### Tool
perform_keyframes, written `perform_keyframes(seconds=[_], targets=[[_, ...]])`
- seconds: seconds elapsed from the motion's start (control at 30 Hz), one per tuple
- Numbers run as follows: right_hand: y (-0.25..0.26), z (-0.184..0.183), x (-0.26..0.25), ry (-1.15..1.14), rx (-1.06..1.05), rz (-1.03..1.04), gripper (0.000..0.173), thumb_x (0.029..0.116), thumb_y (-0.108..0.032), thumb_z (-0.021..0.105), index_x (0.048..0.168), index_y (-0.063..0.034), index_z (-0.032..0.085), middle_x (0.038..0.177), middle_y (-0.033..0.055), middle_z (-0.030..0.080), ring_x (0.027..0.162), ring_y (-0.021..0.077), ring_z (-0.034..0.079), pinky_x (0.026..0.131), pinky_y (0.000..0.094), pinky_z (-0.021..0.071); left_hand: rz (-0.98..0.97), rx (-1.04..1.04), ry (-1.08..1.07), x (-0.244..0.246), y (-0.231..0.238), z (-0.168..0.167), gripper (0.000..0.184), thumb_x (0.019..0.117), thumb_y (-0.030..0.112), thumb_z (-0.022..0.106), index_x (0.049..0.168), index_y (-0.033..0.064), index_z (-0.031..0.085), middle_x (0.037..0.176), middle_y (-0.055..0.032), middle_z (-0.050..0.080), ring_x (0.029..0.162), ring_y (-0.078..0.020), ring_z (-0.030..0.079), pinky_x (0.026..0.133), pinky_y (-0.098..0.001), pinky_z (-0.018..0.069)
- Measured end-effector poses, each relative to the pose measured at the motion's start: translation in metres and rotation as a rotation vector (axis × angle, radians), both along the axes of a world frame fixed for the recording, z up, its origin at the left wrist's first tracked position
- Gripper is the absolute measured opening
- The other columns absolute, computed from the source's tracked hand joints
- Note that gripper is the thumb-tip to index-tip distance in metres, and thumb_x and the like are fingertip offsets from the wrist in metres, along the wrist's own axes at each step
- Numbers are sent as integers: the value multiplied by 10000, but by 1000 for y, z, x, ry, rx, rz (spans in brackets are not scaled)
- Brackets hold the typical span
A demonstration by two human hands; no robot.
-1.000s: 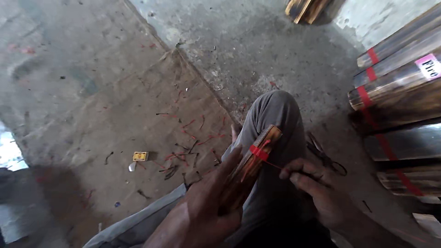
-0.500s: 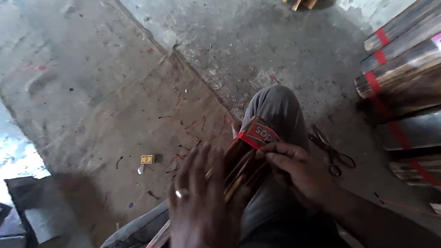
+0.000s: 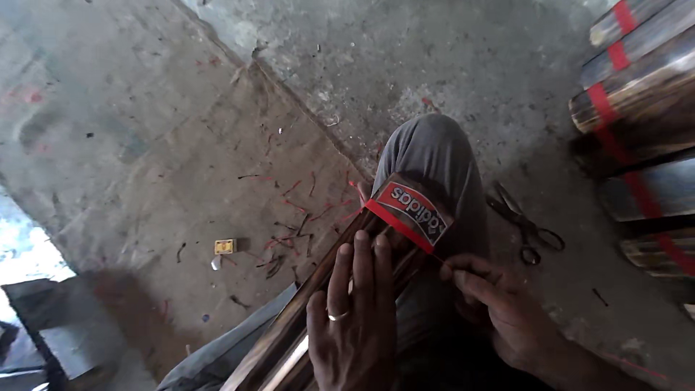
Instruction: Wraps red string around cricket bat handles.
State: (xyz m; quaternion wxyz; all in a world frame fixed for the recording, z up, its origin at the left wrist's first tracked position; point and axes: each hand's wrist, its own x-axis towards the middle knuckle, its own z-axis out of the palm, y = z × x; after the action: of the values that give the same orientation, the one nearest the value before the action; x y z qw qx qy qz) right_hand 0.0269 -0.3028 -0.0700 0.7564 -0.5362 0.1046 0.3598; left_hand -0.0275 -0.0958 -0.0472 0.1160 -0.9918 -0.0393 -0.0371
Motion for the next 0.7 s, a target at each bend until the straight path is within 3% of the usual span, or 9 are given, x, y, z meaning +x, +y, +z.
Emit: perform_keyframes(seconds=[0.1,0.23,0.43,0.5,0.6,0.67,0.7], targets=[[-4,-10,-6,76,50,0,207,1035,-207,579,1135,-88,716,723,29,535,534,71,446,474,213,395,-11,-27,7,2,4,2,771,933,575,585,1606,283,351,1648,-1,360,1414,-262,453,944,-469,463],[-3,-14,-8,155,70,-3,206,1042,-202,564,1146,-98,709,702,11,513,532,63,443,483,210,405,-14,-89,59,4,4,5,665,938,579,596,1550,537,337,1668,-21,299,1404,-295,448,882,-481,487],[1,-16,-5,170,126,-29,205,1040,-192,559,1154,-84,690,671,1,467,518,61,421,480,210,387,-12,-142,62,10,10,7,645,913,603,619,1514,559,391,1651,-14,335,1405,-316,454,888,-514,513],[3,-13,-2,126,130,20,194,1038,-184,561,1136,-90,700,664,-4,463,526,63,421,494,217,386,-15,-244,91,16,18,18,662,887,592,652,1506,545,420,1624,-11,382,1380,-334,476,881,-548,522],[11,3,6,9,180,85,173,1039,-189,582,1101,-103,718,672,-7,496,540,48,437,513,210,402,-37,-479,216,27,39,46,800,797,511,721,1521,542,384,1540,9,469,1251,-323,572,680,-554,572],[18,15,12,-74,231,105,176,1045,-194,581,1104,-111,724,695,5,527,555,46,454,523,209,413,-55,-760,341,32,57,59,932,726,433,769,1539,547,328,1458,48,501,1204,-234,581,726,-542,586],[22,21,14,-110,255,109,174,1046,-192,577,1099,-115,723,699,8,532,556,42,455,520,204,409,-62,-907,411,33,65,62,975,709,415,793,1543,551,307,1430,87,513,1169,-154,593,771,-488,600]])
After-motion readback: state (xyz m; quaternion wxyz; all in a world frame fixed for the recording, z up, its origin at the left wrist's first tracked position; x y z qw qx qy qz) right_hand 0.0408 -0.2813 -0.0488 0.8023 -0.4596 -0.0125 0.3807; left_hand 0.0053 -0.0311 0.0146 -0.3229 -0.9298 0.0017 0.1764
